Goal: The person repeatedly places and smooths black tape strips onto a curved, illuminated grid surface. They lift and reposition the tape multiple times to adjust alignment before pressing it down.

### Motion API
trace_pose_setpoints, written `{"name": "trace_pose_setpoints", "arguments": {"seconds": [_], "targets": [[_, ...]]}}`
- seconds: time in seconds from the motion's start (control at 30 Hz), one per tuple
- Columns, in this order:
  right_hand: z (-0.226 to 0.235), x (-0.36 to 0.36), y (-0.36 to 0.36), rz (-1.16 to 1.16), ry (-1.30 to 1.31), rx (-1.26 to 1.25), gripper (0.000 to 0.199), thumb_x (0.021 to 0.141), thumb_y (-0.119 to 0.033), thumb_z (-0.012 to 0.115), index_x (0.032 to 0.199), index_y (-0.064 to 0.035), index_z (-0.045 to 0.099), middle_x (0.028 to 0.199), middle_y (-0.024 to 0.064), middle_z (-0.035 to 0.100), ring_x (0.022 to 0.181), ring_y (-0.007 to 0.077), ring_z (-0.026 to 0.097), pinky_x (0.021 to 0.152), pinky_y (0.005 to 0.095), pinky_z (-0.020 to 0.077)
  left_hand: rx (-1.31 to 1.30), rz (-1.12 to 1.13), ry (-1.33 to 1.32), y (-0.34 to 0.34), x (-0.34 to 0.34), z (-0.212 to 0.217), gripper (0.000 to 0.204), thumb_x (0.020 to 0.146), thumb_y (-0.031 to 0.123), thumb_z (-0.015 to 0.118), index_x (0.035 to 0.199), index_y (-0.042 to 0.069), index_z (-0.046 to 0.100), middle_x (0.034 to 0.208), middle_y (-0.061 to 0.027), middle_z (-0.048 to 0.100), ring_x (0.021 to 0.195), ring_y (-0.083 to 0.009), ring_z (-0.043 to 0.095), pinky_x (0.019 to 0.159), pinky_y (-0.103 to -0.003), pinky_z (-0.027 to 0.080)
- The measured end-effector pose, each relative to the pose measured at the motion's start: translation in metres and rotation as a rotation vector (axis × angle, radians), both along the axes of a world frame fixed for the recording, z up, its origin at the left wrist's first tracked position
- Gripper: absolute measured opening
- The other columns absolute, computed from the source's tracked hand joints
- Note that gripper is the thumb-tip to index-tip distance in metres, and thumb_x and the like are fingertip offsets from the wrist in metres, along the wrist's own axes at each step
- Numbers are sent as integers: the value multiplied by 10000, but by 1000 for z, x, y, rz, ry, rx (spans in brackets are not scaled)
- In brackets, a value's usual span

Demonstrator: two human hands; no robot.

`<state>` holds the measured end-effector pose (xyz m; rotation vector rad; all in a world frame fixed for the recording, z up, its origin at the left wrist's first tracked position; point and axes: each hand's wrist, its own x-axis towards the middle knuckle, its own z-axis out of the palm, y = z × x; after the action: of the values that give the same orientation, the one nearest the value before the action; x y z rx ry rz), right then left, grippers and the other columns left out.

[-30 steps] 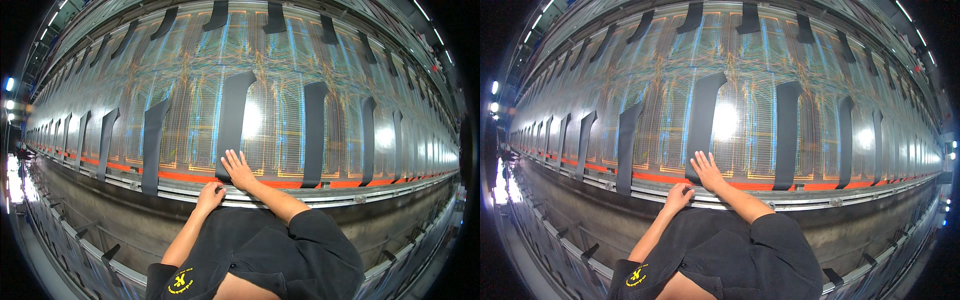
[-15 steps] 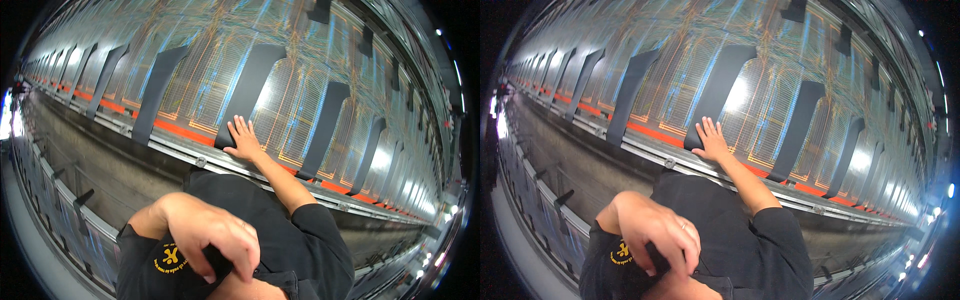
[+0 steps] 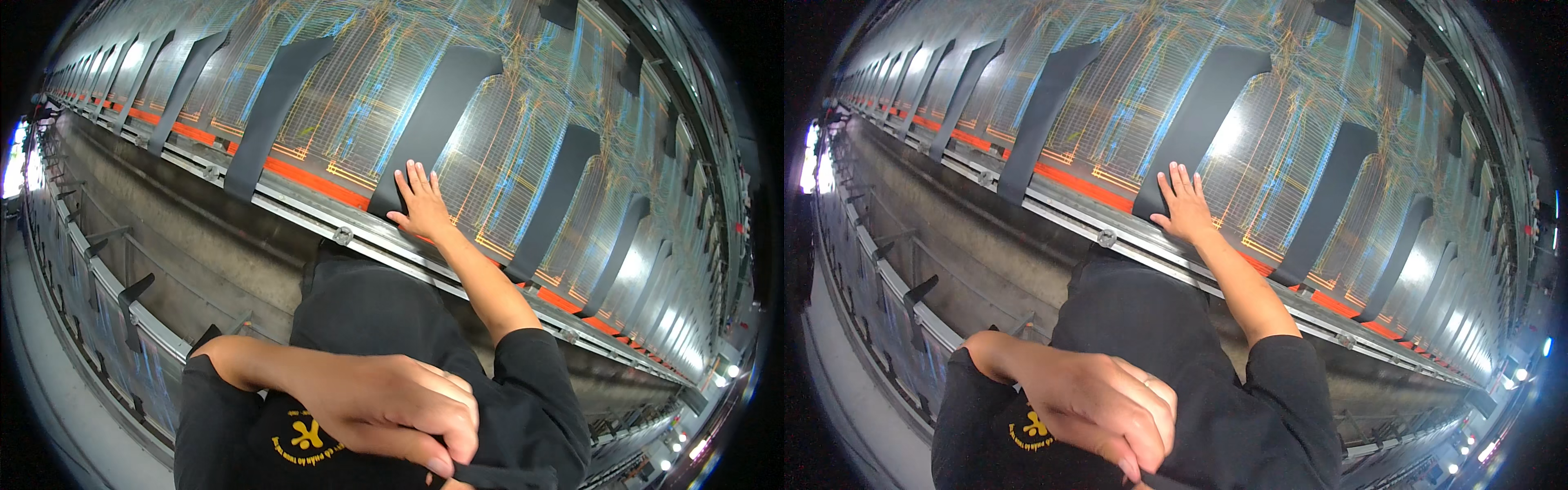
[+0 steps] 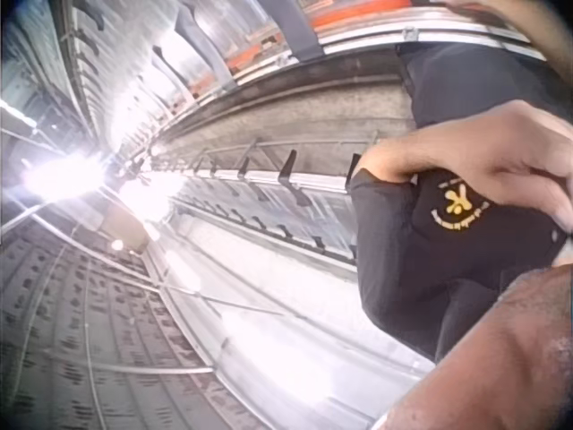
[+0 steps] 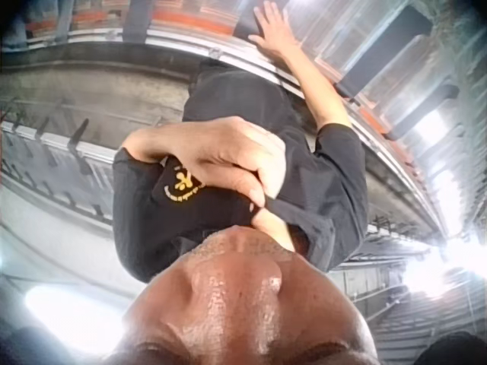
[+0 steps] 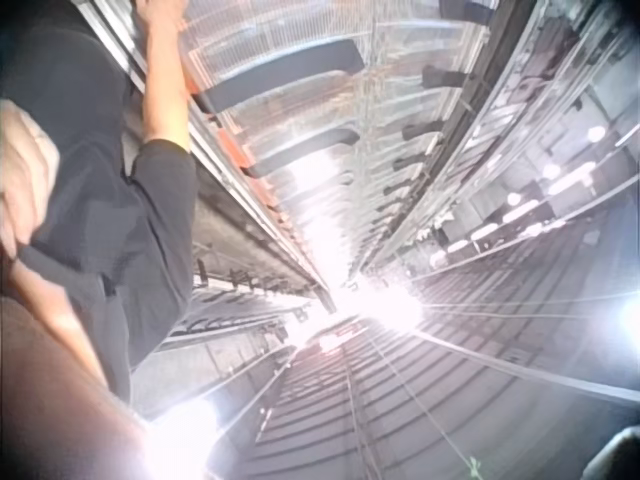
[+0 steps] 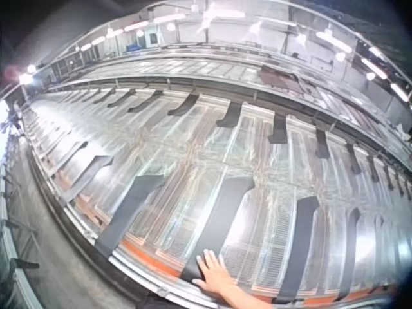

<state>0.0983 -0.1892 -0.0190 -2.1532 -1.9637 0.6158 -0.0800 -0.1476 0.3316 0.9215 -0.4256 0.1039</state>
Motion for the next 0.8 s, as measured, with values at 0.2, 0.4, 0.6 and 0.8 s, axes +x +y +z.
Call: {"name": "trace_pose_setpoints", "arguments": {"seconds": [0.2,0.4,0.6,0.8], "targets": [[-5,-8,8,-65,-63,22,883,955,-545,659,1642,-108,315,1724,219,189,1608,364,161,1291,571,129,-23,-66,-128,-7,-4,11,124,990,169,687,972,50,718,908,-93,683,856,-319,644,772,-407,494],[-7,-48,14,-209,-162,-20,875,1005,-565,574,1620,-1,309,1701,267,218,1597,395,182,1282,579,135,-124,-233,-133,60,-37,-3,56,932,83,678,924,66,730,858,-76,659,740,-295,614,666,-399,455],[-19,-90,30,-310,-128,19,924,1011,-593,537,1588,90,300,1701,271,210,1593,414,175,1286,556,143,-13,-114,-185,116,-82,-18,219,861,142,714,1050,39,751,1142,-141,705,917,-334,654,769,-432,492],[-29,-111,47,-494,-164,-15,900,1033,-561,520,1600,90,267,1704,276,201,1603,409,145,1283,581,101,-5,-176,-234,159,-111,-17,379,778,164,701,1130,24,723,1253,-164,680,1041,-347,619,887,-442,460]]}}
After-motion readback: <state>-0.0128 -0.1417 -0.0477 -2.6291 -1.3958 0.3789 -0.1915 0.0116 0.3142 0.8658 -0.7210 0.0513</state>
